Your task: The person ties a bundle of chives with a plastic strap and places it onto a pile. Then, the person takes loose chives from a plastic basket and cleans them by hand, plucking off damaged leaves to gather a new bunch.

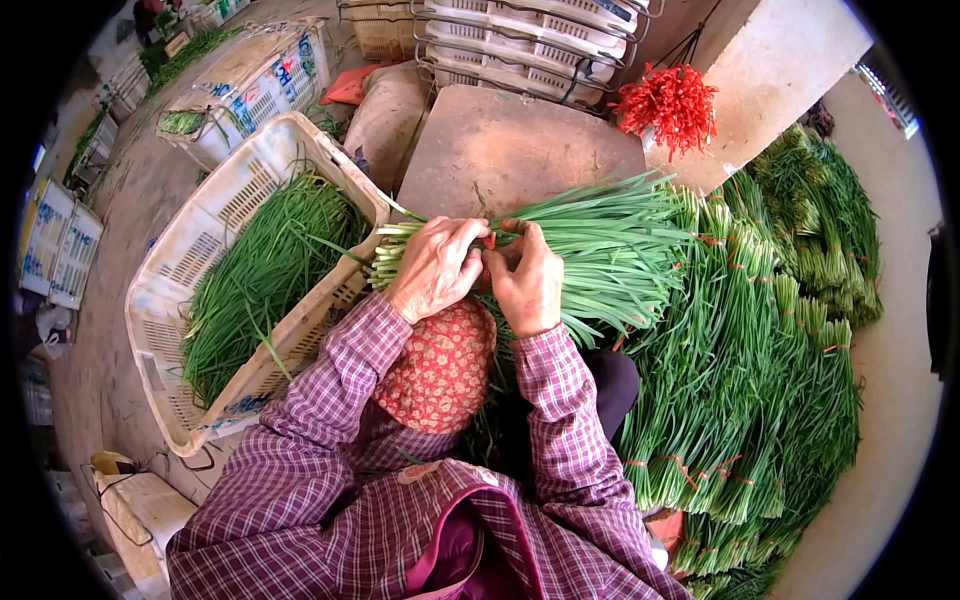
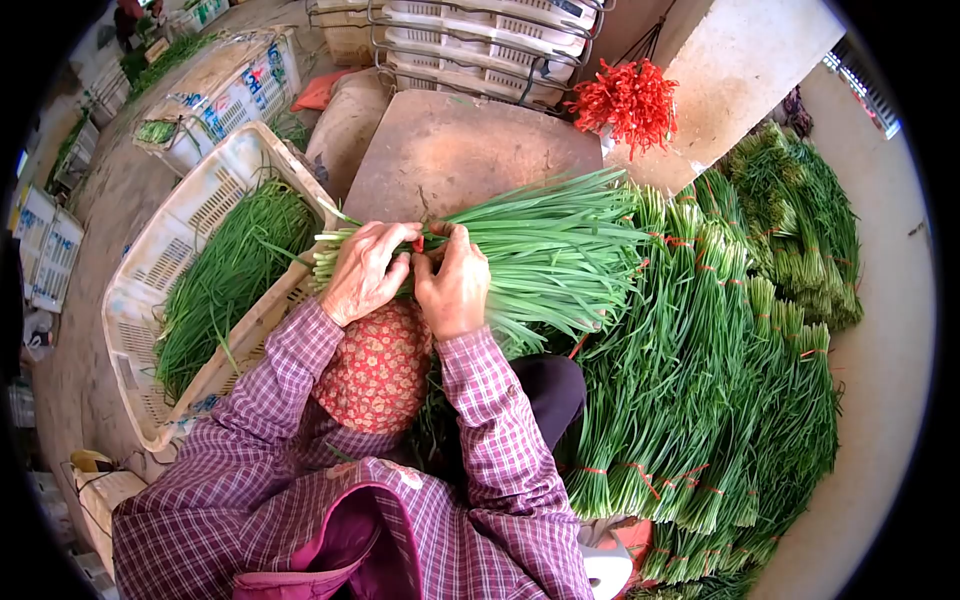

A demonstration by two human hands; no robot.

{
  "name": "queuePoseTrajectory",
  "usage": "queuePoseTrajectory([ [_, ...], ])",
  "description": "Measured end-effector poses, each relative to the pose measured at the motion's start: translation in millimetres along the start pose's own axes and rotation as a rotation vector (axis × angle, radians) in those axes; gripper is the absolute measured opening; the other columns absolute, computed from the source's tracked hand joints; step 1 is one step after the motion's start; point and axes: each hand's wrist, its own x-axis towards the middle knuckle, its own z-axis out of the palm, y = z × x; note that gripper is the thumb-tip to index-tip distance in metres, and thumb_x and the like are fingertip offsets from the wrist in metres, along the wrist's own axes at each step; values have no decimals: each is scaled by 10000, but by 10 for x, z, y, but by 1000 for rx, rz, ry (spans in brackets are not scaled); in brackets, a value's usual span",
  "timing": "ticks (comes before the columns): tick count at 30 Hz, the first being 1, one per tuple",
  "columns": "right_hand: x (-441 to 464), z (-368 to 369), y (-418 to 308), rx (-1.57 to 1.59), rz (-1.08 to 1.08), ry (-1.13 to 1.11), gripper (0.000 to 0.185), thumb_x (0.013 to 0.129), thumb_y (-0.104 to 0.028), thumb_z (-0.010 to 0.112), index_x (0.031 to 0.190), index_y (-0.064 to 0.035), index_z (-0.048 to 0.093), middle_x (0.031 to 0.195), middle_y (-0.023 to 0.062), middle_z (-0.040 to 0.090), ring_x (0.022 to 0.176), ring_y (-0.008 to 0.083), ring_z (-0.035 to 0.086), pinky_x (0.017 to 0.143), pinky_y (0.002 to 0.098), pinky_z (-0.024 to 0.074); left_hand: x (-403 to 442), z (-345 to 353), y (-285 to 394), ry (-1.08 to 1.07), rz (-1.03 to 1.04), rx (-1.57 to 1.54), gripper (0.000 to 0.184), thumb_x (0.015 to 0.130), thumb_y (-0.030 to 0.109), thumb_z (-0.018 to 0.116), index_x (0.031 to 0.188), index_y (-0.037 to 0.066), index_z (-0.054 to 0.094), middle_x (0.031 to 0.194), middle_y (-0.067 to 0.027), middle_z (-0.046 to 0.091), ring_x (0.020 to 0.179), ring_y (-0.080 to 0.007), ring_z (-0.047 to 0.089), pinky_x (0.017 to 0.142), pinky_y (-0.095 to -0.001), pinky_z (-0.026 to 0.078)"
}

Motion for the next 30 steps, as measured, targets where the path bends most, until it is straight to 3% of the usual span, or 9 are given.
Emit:
queuePoseTrajectory([
  [1, 0, -3, 5, -28, -44, 15, 287, 742, -63, 675, 1013, 3, 607, 662, 123, 660, 601, 251, 657, 597, 336, 498, -11, -25, 1, -26, 31, -13, 310, 761, 75, 609, 1048, 11, 510, 930, -168, 648, 842, -317, 625, 831, -410, 466],
  [5, -11, -64, -29, -64, -2, -68, 241, 749, -73, 668, 980, -8, 643, 689, 129, 676, 623, 242, 670, 618, 325, 507, -24, -76, 14, -67, 61, -27, 459, 703, 141, 674, 1101, 1, 493, 1065, -186, 614, 964, -327, 602, 900, -418, 450],
  [7, -11, -59, -61, 0, 52, -80, 183, 732, -94, 684, 905, -44, 652, 707, 113, 663, 690, 297, 620, 686, 406, 479, -28, -125, 45, -103, 87, 4, 541, 666, 199, 728, 1110, 3, 489, 1134, -189, 581, 1035, -335, 573, 931, -413, 440],
  [8, -7, -67, -74, -11, 59, -93, 174, 735, -90, 681, 900, -44, 651, 709, 116, 662, 696, 300, 618, 689, 402, 480, -35, -114, 36, -125, 62, 2, 584, 643, 226, 760, 1110, 7, 485, 1155, -190, 568, 1049, -338, 563, 938, -413, 439],
  [17, 6, -86, -144, -64, 49, -82, 163, 764, -193, 689, 811, -42, 652, 704, 171, 648, 677, 339, 623, 679, 413, 487, -63, -72, 32, -106, 5, 4, 654, 591, 136, 773, 1168, 0, 496, 1158, -183, 581, 1079, -338, 563, 961, -414, 438],
  [20, 15, -38, -113, -191, -63, -45, 147, 793, -138, 677, 850, -4, 655, 678, 121, 660, 610, 257, 643, 594, 345, 490, -78, -46, 4, -102, -8, -12, 646, 590, 113, 747, 1179, 16, 500, 1181, -169, 578, 1104, -337, 555, 971, -421, 434],
  [23, 11, 0, -145, -270, -104, 8, 125, 792, -143, 668, 816, -23, 645, 683, 119, 646, 641, 285, 622, 638, 375, 473, -86, -55, -4, -93, 2, -6, 635, 604, 117, 736, 1182, 8, 497, 1182, -167, 579, 1106, -336, 555, 972, -421, 433],
  [25, 10, 8, -150, -327, -75, -1, 135, 776, -195, 646, 797, -65, 615, 760, 130, 651, 758, 303, 601, 762, 402, 420, -85, -47, -2, -100, -11, -3, 641, 606, 125, 743, 1185, -3, 501, 1179, -169, 582, 1100, -334, 559, 972, -421, 434],
  [30, -17, -16, -179, -289, -261, 75, 100, 775, -180, 666, 824, -109, 615, 798, 63, 590, 863, 263, 545, 826, 403, 386, -75, -30, -2, -77, 26, 11, 687, 589, 170, 792, 1175, -35, 500, 1131, -199, 592, 1063, -338, 569, 966, -409, 437],
])
